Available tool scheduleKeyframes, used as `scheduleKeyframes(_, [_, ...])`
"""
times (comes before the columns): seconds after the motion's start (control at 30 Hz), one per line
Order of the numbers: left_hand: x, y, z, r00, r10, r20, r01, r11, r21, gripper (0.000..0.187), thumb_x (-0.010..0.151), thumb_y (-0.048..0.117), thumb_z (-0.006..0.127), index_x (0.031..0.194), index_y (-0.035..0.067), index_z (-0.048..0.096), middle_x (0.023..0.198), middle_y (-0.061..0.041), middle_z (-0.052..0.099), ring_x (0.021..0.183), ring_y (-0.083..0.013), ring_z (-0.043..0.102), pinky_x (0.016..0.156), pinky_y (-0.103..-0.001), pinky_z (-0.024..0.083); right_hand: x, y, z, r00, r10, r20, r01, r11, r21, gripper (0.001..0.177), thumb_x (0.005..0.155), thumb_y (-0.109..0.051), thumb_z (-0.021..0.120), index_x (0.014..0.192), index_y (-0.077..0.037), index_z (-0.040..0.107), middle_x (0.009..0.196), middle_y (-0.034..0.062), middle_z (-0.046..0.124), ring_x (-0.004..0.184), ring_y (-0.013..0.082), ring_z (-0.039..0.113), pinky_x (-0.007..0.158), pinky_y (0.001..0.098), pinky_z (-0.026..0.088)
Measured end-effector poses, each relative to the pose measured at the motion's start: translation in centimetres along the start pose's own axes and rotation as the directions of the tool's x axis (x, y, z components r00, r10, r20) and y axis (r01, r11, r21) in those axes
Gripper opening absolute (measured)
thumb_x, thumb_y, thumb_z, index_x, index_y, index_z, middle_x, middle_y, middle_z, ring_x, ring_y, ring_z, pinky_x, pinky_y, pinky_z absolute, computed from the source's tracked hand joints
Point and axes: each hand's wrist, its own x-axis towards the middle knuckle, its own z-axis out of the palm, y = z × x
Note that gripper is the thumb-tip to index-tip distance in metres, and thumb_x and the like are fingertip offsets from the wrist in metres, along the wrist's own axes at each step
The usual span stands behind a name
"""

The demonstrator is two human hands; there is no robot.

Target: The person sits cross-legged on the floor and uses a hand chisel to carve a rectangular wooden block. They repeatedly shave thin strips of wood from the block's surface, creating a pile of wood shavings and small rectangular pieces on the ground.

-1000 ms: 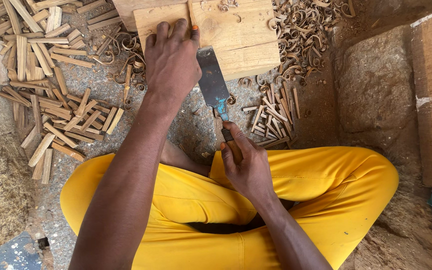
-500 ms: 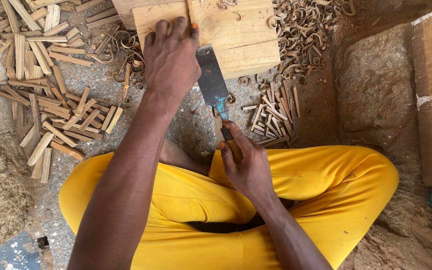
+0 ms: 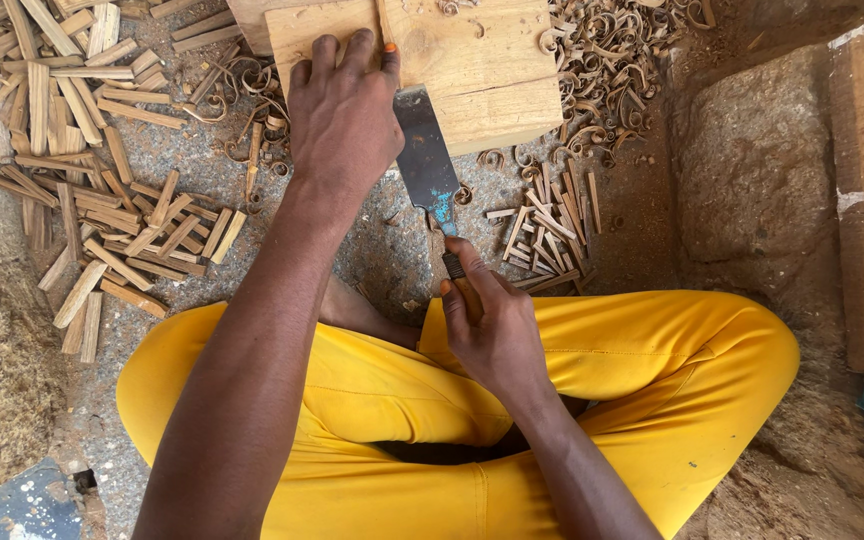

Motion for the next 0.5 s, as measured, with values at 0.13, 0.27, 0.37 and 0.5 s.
scheduleKeyframes(0.13, [0.1, 0.3, -0.3, 1.0, -0.011, -0.01, 0.011, 1.0, 0.002, 0.054, 0.078, 0.011, 0.082, 0.131, 0.011, 0.073, 0.135, -0.016, 0.065, 0.117, -0.0328, 0.056, 0.096, -0.054, 0.051, 0.0, 0.0, 0.4, 0.996, -0.081, -0.031, 0.08, 0.996, -0.027, 0.05, 0.096, -0.005, 0.067, 0.145, -0.004, 0.057, 0.067, 0.0132, 0.068, 0.052, 0.0172, 0.059, 0.051, 0.0394, 0.048])
scheduleKeyframes(0.27, [0.3, 1.3, -4.0, 0.982, -0.044, 0.185, 0.055, 0.997, -0.054, 0.062, 0.082, 0.003, 0.073, 0.142, 0.002, 0.057, 0.147, -0.021, 0.055, 0.126, -0.0374, 0.052, 0.105, -0.056, 0.044, 0.0, 0.4, 0.9, 0.997, -0.057, -0.047, 0.055, 0.998, -0.028, 0.048, 0.096, -0.005, 0.066, 0.143, -0.004, 0.058, 0.071, 0.0125, 0.071, 0.048, 0.0159, 0.062, 0.044, 0.0358, 0.05])
scheduleKeyframes(0.37, [-2.0, 4.3, -7.3, 0.944, -0.043, 0.327, 0.061, 0.997, -0.046, 0.061, 0.092, 0.002, 0.06, 0.148, -0.01, 0.042, 0.154, -0.029, 0.043, 0.132, -0.0455, 0.047, 0.115, -0.058, 0.035, 0.2, 0.8, 1.6, 0.999, 0.011, -0.04, -0.012, 1.0, -0.019, 0.047, 0.096, -0.004, 0.066, 0.142, -0.005, 0.059, 0.069, 0.0111, 0.072, 0.043, 0.0147, 0.063, 0.037, 0.0333, 0.05])
scheduleKeyframes(0.5, [-5.7, 8.1, -7.6, 0.938, 0.013, 0.346, 0.043, 0.987, -0.152, 0.056, 0.095, 0.007, 0.055, 0.144, -0.014, 0.037, 0.155, -0.033, 0.035, 0.14, -0.0434, 0.042, 0.118, -0.051, 0.033, 0.6, 0.9, 2.7, 0.997, -0.011, -0.07, 0.002, 0.991, -0.131, 0.045, 0.091, -0.001, 0.066, 0.136, -0.001, 0.062, 0.055, 0.0102, 0.066, 0.042, 0.0143, 0.06, 0.045, 0.0317, 0.051])
